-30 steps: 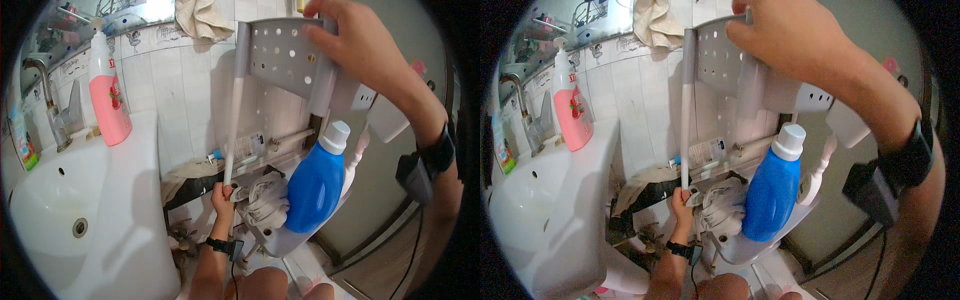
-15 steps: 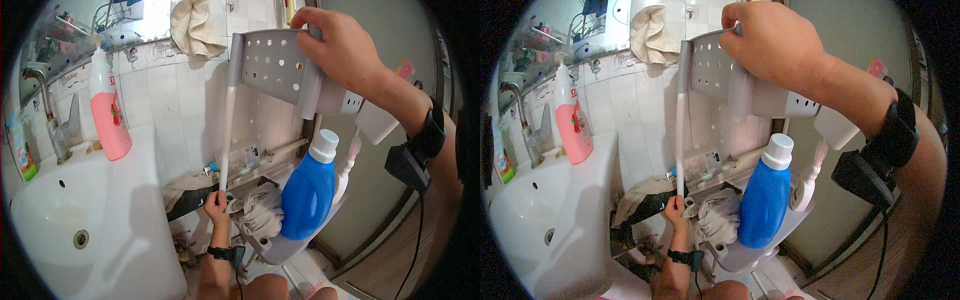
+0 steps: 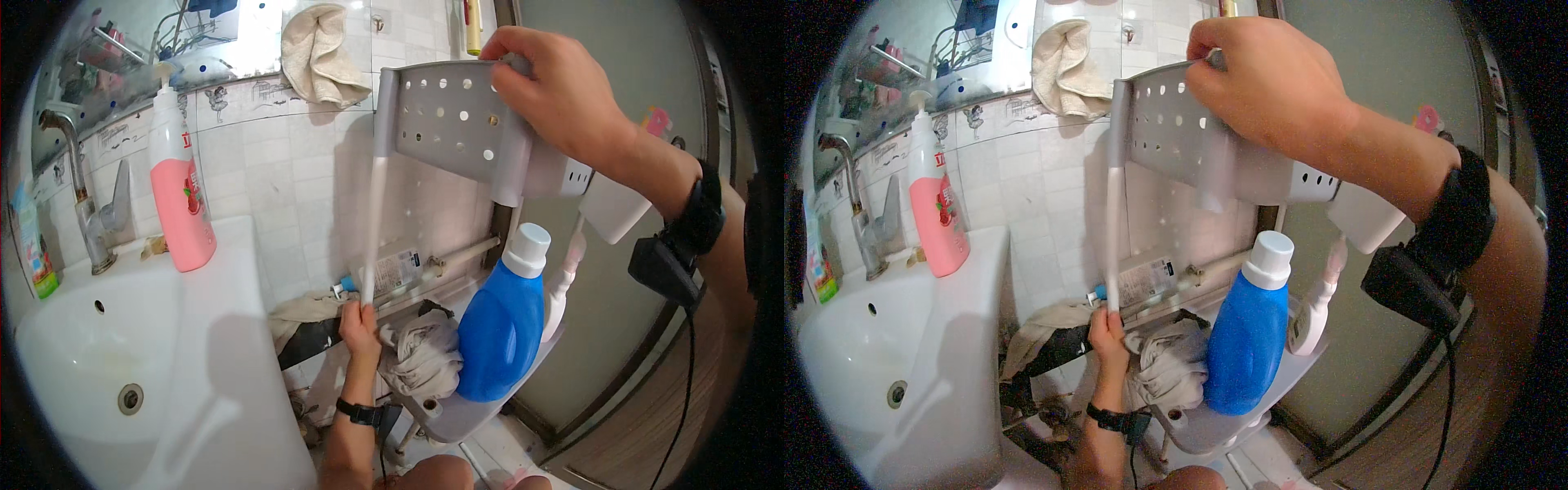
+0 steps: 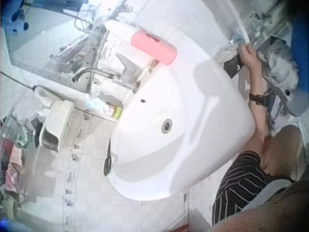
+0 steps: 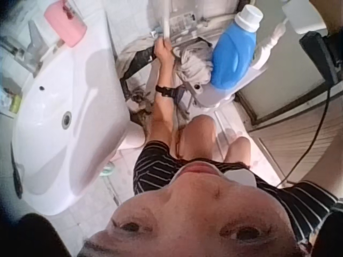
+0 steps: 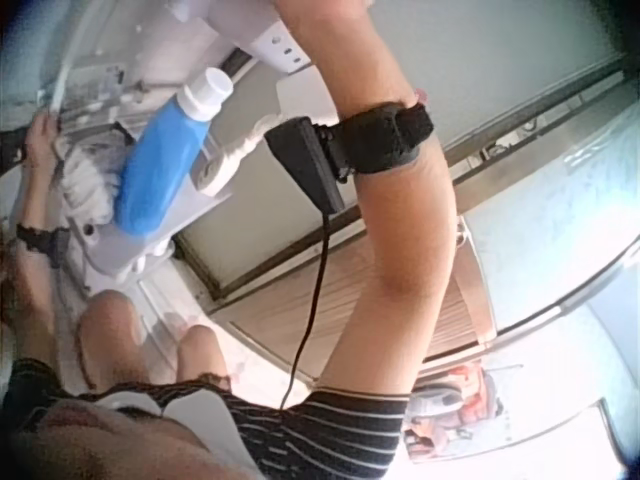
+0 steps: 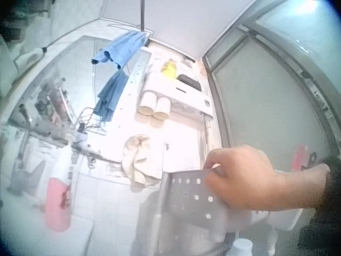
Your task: Assembling and modifying a plastic storage shelf in a bathroom, including cutting tubes to size.
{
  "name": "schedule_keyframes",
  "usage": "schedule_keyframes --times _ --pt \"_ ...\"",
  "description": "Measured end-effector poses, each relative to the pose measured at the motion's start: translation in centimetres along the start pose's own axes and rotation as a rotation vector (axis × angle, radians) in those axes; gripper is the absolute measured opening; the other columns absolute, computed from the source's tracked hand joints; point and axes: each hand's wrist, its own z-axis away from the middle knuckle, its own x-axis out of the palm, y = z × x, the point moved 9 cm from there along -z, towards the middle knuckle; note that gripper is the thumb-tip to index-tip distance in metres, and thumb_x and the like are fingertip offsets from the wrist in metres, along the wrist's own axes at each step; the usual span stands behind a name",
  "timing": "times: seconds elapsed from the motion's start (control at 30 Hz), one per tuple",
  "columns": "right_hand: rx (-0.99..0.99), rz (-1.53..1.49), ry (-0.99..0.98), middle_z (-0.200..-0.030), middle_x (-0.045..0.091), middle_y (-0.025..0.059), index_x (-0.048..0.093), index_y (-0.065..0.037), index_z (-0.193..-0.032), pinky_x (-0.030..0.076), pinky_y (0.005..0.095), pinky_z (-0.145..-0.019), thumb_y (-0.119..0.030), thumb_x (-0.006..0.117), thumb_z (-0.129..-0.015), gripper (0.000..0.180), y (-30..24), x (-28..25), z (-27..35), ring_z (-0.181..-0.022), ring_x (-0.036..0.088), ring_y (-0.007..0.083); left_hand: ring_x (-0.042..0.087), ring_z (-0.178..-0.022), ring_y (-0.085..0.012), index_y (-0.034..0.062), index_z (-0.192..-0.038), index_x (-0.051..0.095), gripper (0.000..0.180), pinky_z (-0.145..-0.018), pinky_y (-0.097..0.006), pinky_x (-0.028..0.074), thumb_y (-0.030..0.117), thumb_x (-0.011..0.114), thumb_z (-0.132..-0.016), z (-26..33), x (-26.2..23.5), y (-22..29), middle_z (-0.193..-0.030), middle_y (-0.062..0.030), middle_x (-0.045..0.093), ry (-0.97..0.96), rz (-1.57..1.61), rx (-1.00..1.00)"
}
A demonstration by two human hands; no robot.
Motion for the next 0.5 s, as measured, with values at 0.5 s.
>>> schedule_keyframes --times 0.5 --pt "0.073 -0.127 -0.084 -0.076 0.062 0.0186 0.061 0.003 -0.082 0.049 0.0348 -0.066 -0.011 0.050 -0.074 0.020 -1.7 -0.1 0.8 -0.070 0.061 0.0267 0.042 -0.054 -0.0105 0.0016 -0.074 0.046 0.033 -0.051 -0.025 0.037 0.026 0.037 -0.095 -2.6 3.6 -4.6 -0.060 -0.0021 0.045 -0.333 0.109 -0.070"
